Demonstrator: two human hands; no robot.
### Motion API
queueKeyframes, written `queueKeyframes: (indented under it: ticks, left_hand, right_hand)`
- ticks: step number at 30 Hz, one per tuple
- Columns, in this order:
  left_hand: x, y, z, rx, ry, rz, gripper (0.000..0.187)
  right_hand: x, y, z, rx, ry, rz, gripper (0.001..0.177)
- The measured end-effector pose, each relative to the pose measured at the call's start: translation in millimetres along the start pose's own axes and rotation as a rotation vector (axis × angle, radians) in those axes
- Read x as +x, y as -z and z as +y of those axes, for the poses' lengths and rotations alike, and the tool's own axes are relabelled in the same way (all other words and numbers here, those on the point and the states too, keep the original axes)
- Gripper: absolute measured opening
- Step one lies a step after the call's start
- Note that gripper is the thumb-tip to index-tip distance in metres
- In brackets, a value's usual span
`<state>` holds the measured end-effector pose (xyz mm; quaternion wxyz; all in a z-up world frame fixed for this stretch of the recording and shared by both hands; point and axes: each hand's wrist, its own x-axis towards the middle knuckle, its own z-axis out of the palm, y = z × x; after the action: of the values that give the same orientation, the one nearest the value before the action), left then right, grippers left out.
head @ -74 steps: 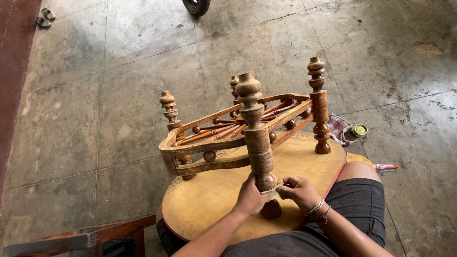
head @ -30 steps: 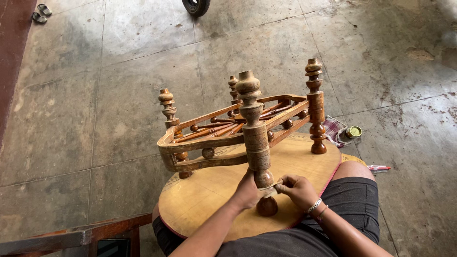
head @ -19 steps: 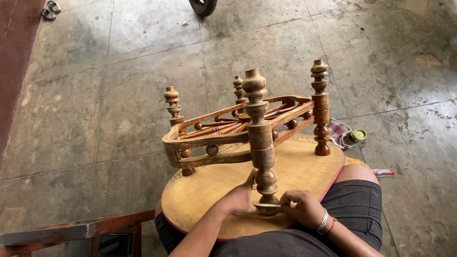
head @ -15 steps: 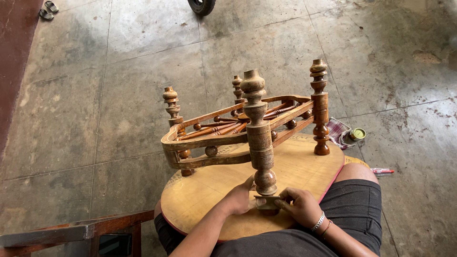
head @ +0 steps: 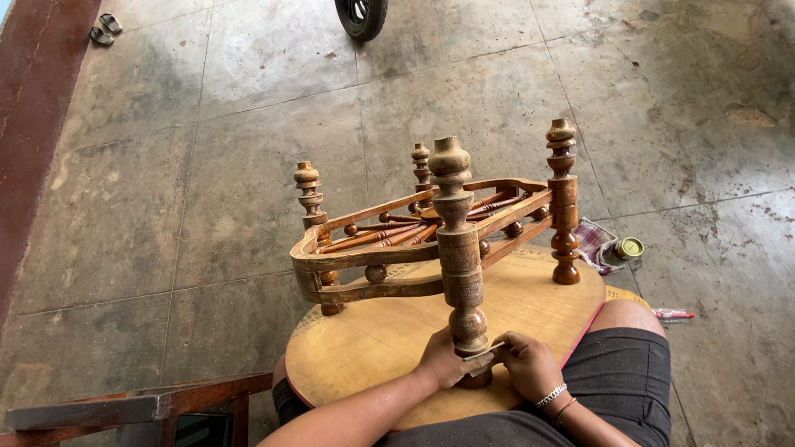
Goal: The person is sanding the legs and frame of a small decorative wooden table using a piece of sandpaper.
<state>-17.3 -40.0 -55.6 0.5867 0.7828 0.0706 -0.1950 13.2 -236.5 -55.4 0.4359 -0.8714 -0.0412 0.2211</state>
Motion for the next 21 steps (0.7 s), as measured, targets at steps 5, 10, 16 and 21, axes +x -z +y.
queueKeyframes:
  ticks: [5,10,16,21]
  left_hand:
    - [8.4,5.5,-12.6,0.034,-0.026,-0.088,0.045]
    - [24.4,27.6,-31.2,-0.255,0.06,-0.389,0.056]
    - [14.8,37.4,-25.0,-0.337,-0.034,-0.421,0.056]
    - [2.7,5.7,-4.9,0.133,-0.081,-0.031,0.046]
  right_hand:
    - [2.8,4.1,7.9,-0.105,0.038,-0.051,0.01]
    - [5.0,0.4,16.8,-0.089,0.231,-0.124,0.009]
    - [1.7,-8.1,12.3,-0.119,0.144,-0.024,0.011]
    - [4.8,-6.3,15.6,-0.041,0.014,0.055,0.01]
